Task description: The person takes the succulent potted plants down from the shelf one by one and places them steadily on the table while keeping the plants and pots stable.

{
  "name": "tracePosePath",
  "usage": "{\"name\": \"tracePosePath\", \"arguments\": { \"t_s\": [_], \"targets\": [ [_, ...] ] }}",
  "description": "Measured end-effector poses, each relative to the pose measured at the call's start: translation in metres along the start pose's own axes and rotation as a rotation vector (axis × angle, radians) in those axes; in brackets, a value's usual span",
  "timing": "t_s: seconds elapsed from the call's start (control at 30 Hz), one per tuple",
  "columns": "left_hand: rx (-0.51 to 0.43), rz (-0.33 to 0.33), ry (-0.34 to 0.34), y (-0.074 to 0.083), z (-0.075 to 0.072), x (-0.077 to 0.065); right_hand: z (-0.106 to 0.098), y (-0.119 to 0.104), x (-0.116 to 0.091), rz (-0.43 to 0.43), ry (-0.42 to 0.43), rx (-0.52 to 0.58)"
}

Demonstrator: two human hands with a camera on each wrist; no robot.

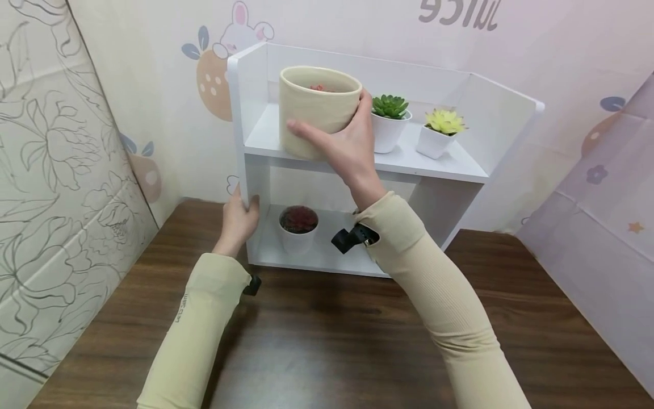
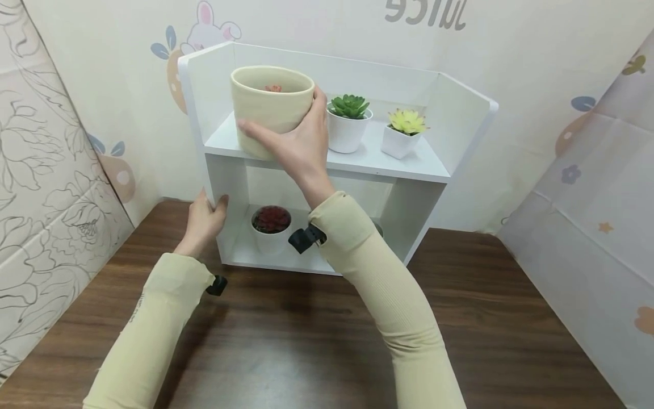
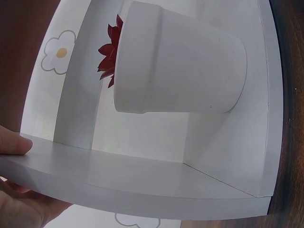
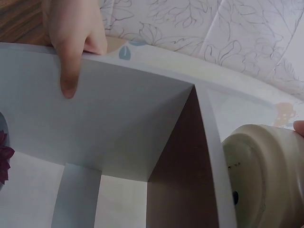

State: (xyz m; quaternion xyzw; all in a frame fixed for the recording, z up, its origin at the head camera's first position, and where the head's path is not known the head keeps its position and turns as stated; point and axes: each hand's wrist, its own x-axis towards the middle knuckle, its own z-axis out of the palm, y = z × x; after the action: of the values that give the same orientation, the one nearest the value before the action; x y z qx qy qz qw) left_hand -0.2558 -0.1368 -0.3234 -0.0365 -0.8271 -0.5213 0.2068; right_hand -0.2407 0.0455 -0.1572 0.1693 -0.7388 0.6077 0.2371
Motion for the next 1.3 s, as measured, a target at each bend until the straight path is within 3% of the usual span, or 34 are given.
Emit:
{"name": "tracePosePath", "arguments": {
  "t_s": [0.53,0.77,1.13,1.3],
  "targets": [
    [0.006,0.011,-0.011,-0.001,0.001,0.001,-0.012,-0.003,-0.023,-0.033,-0.045,0.062],
    [0.000,0.009,-0.024,-0.001,0.001,0.000,-0.018,-0.030,-0.048,-0.036,-0.061,0.070],
    [0.002,0.013,-0.002,-0.003,0.002,0.003,-0.026,-0.031,-0.061,-0.082,-0.097,0.091],
    [-0.009,0.017,-0.005,-0.004,0.002,0.003,-0.029,-0.031,-0.069,-0.143,-0.122,0.089]
  ]
}}
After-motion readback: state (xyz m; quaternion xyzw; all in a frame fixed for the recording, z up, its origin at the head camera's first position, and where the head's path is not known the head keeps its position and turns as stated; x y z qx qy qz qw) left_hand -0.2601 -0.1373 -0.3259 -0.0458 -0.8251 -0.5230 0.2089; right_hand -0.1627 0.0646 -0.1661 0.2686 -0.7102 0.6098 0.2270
